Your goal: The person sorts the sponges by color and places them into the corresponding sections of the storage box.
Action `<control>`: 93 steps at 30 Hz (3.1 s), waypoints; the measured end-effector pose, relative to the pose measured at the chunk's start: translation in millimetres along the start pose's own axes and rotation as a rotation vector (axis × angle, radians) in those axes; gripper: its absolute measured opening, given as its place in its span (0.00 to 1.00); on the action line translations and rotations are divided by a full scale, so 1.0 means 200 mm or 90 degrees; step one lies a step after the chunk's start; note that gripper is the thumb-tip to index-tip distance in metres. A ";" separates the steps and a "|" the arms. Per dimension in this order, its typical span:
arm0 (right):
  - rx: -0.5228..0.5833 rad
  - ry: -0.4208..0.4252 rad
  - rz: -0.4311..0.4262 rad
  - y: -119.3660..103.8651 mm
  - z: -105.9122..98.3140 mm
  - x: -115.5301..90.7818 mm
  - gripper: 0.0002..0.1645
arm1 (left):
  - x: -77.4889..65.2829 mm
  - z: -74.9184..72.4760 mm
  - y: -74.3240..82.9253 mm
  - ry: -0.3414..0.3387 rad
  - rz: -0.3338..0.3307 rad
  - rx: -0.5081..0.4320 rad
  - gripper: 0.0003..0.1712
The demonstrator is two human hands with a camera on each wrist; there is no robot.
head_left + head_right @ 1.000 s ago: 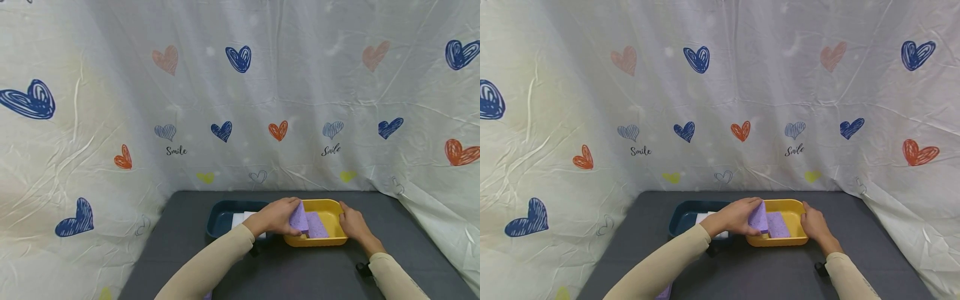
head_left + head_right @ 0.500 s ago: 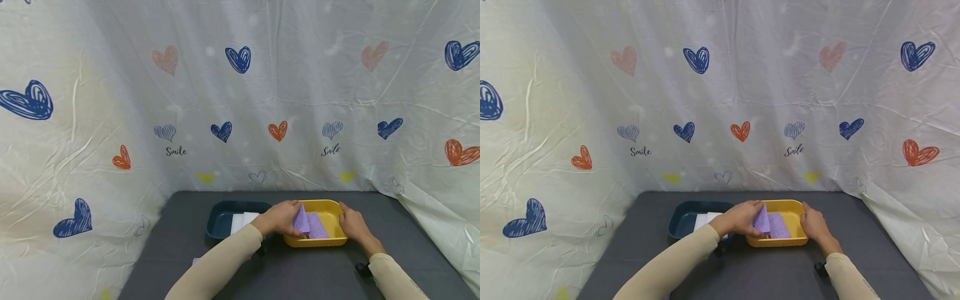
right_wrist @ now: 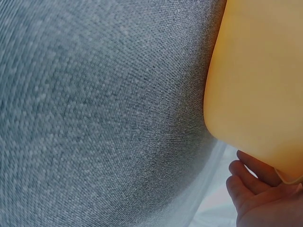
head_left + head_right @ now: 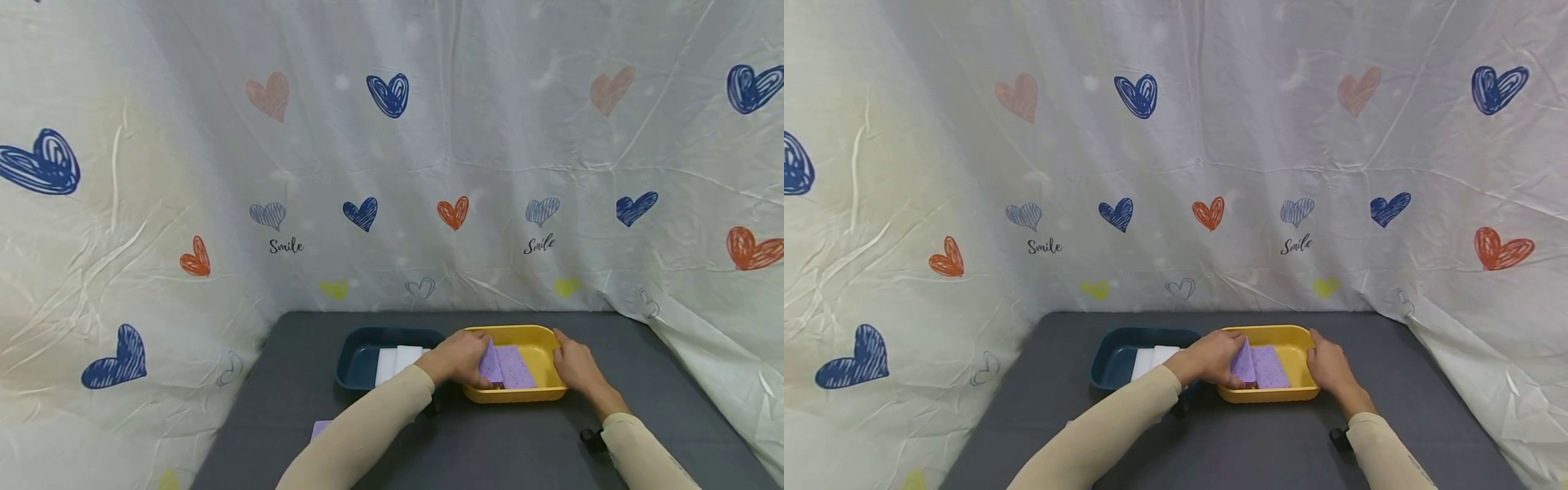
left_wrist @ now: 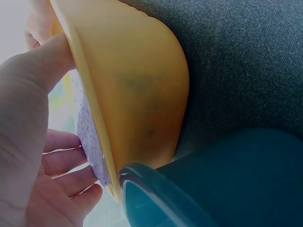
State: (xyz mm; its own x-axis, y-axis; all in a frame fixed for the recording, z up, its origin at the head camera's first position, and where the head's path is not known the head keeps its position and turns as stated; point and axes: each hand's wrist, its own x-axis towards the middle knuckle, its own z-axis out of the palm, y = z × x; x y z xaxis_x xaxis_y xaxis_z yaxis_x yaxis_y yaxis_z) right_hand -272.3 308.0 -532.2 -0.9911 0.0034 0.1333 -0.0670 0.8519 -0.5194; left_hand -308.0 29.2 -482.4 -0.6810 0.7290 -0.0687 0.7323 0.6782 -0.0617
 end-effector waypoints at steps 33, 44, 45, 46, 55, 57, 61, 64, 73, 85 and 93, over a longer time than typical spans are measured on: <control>0.009 -0.001 -0.015 0.00 0.00 -0.01 0.33 | 0.04 0.03 0.02 -0.062 -0.033 -0.017 0.45; 0.013 -0.003 -0.010 -0.01 -0.01 -0.02 0.33 | 0.03 0.04 0.01 -0.052 -0.033 -0.033 0.44; 0.014 -0.004 -0.009 -0.01 -0.01 -0.02 0.33 | 0.03 0.04 0.01 -0.050 -0.033 -0.037 0.44; 0.014 -0.005 -0.009 -0.01 -0.01 -0.02 0.34 | 0.03 0.03 0.01 -0.048 -0.034 -0.042 0.43; 0.008 0.001 -0.011 -0.01 -0.01 -0.02 0.34 | 0.01 0.02 -0.01 -0.022 -0.007 -0.063 0.37; 0.008 -0.001 -0.007 -0.01 -0.01 -0.01 0.34 | 0.00 0.01 -0.02 -0.019 0.000 -0.059 0.38; 0.005 -0.004 -0.002 -0.01 -0.01 -0.01 0.34 | -0.02 0.01 -0.03 -0.013 0.004 -0.058 0.41; 0.003 -0.004 -0.001 -0.01 -0.01 -0.02 0.34 | -0.03 0.00 -0.04 -0.005 0.005 -0.069 0.42; 0.006 -0.007 -0.002 -0.01 -0.01 -0.02 0.34 | -0.13 -0.06 -0.09 0.017 0.029 -0.071 0.45; 0.007 -0.008 -0.007 -0.01 -0.02 -0.01 0.34 | -0.29 -0.12 -0.15 0.020 0.040 -0.042 0.53; 0.020 -0.018 -0.002 0.00 -0.01 -0.01 0.35 | -0.39 -0.14 -0.20 0.011 0.039 -0.027 0.56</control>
State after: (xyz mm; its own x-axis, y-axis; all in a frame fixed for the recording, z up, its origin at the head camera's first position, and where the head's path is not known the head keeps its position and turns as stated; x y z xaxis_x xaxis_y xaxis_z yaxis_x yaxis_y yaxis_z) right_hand -269.6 308.6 -531.5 -0.9936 -0.0144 0.1121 -0.0736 0.8347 -0.5458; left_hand -283.6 -51.9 -447.3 -0.6346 0.7710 -0.0537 0.7726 0.6347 -0.0162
